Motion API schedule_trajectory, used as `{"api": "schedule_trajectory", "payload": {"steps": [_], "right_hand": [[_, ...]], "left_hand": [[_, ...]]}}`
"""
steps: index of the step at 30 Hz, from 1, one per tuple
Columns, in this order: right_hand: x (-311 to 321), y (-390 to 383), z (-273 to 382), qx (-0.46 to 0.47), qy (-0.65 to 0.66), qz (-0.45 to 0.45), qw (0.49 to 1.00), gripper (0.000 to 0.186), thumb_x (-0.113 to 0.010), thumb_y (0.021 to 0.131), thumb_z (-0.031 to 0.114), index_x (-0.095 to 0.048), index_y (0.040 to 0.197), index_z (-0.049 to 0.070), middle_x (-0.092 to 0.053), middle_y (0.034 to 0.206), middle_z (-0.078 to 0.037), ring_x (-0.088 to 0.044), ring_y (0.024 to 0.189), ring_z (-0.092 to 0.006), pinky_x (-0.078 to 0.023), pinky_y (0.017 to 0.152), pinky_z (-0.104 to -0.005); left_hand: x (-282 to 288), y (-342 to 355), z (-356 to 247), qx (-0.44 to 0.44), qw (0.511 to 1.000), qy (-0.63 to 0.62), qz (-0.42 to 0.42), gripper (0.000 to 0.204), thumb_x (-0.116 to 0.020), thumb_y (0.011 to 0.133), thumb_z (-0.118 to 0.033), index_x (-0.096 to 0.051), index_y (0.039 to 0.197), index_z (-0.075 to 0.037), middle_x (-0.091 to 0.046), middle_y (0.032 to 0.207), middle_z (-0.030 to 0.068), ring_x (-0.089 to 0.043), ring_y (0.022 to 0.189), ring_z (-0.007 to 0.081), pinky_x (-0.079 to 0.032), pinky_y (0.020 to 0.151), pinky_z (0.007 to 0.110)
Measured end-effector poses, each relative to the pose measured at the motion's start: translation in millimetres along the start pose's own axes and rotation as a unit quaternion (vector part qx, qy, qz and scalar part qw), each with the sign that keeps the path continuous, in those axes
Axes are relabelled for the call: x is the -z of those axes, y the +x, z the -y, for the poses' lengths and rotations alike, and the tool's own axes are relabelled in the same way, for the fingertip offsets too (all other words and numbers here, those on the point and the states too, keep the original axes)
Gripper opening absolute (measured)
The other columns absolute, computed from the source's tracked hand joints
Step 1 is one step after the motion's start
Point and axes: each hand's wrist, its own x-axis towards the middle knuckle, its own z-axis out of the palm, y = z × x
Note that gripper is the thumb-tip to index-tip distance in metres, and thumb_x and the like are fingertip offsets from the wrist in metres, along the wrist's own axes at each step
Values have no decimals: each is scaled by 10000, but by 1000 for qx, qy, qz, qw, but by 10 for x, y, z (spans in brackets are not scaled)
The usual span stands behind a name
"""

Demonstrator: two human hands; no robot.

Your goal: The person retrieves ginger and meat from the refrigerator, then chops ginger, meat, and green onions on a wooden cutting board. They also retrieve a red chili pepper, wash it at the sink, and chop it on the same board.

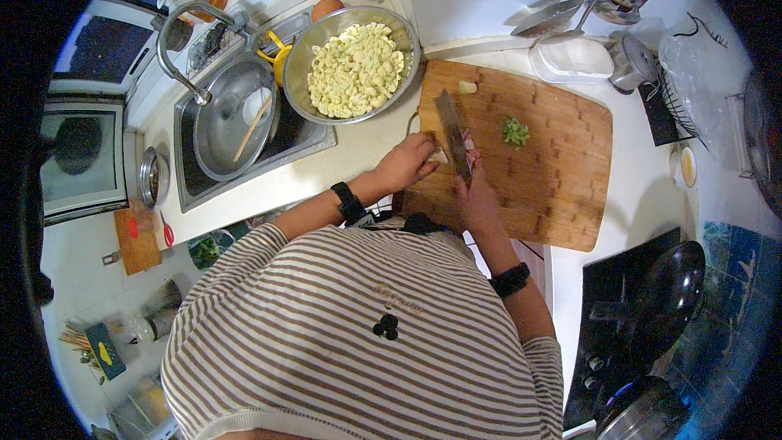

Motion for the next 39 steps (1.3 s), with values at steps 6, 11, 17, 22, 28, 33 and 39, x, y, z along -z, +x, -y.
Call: {"api": "schedule_trajectory", "payload": {"steps": [6,11,17,22,28,33,39], "right_hand": [[359,-197,245,-51,-16,29,998,444,-579,900,285,-423,1249,59,-621,924,-297,-600,865,-473,-466,738,-536],[553,-335,415,0,-117,91,989,625,-545,917,242,-238,1416,24,-634,878,-281,-620,821,-452,-481,703,-536],[539,-310,405,17,-139,113,984,435,-542,909,228,-379,1228,-18,-636,841,-280,-622,786,-458,-490,683,-544],[280,-107,346,16,-129,91,987,327,-528,915,232,-420,1103,-12,-636,801,-272,-627,746,-457,-506,641,-530],[-57,127,94,26,-86,36,995,426,-529,918,268,-397,1208,-15,-635,858,-281,-632,782,-454,-509,671,-536],[6,28,17,82,30,-61,994,598,-554,907,290,-300,1363,-3,-624,929,-299,-623,824,-461,-493,708,-544],[341,-236,261,26,-78,41,996,475,-562,905,262,-388,1258,-5,-624,922,-301,-616,833,-469,-487,713,-541]], "left_hand": [[-14,21,-20,-33,999,-7,-35,323,-643,834,-204,-560,1074,-5,-533,1074,199,-525,1025,376,-465,880,420],[-14,44,-27,-16,1000,-3,-14,320,-644,830,-199,-567,1063,7,-536,1060,198,-528,1016,375,-467,872,424],[-38,55,3,-34,999,-9,-25,318,-645,812,-176,-572,1068,-3,-537,1062,199,-527,1003,375,-466,872,426],[-89,43,35,-5,999,-28,-18,320,-646,808,-166,-571,1071,0,-543,1063,201,-526,1008,376,-459,882,431],[-77,31,16,5,999,-22,-23,340,-655,807,-168,-566,1093,-6,-543,1067,195,-527,1019,370,-460,880,422],[-38,-18,-29,-36,997,-35,-60,319,-653,815,-169,-567,1076,-7,-536,1044,191,-526,1003,367,-463,859,415],[-33,-51,-60,-28,999,5,-43,271,-609,843,-153,-569,1068,-7,-532,1045,191,-525,981,368,-470,843,419]]}}
